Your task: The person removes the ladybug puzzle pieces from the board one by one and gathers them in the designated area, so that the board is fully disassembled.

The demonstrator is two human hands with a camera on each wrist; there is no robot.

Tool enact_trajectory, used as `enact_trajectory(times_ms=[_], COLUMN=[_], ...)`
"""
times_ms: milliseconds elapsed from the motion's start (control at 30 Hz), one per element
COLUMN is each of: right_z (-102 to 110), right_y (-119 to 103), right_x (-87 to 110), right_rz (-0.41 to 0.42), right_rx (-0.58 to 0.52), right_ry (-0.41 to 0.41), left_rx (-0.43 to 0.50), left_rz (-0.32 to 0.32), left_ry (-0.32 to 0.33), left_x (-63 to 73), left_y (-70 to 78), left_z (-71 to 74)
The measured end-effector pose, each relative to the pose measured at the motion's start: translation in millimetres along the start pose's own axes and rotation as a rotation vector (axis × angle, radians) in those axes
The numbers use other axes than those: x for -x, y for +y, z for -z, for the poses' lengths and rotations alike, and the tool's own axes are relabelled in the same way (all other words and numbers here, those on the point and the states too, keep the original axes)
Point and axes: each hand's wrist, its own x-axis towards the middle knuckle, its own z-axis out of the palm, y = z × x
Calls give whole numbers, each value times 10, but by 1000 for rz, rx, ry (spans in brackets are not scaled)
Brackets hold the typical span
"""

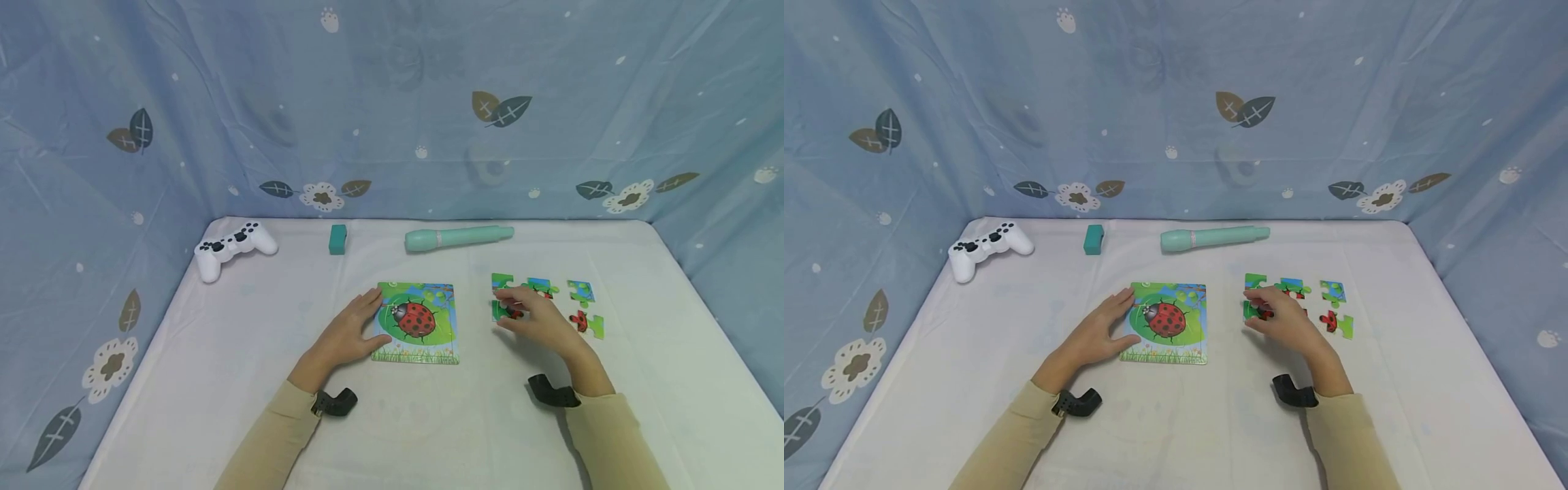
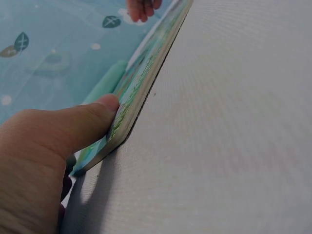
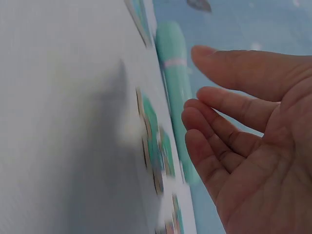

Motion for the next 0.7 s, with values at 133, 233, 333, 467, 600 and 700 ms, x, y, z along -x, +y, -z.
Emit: enact_trajectory(times_ms=[133, 233, 333, 467, 600, 700], right_z=[-128, -230, -331, -459, -568, -623], right_y=[-146, -258, -334, -382, -405, -420], right_x=[-39, -62, -76, -96, -107, -100], right_rz=[27, 70, 116, 155, 158, 157], right_rx=[-45, -58, -74, -89, -106, -112], right_ry=[-30, -54, -78, -91, -103, -117], left_rx=[3, 13, 26, 52, 75, 82], left_rz=[-50, -66, -66, -70, -82, -108], left_ry=[28, 38, 41, 63, 84, 77], left_x=[-3, -3, -1, 6, 18, 24], left_y=[-1, 0, 1, 10, 36, 81], left_z=[-1, -1, -1, 2, 1, -10])
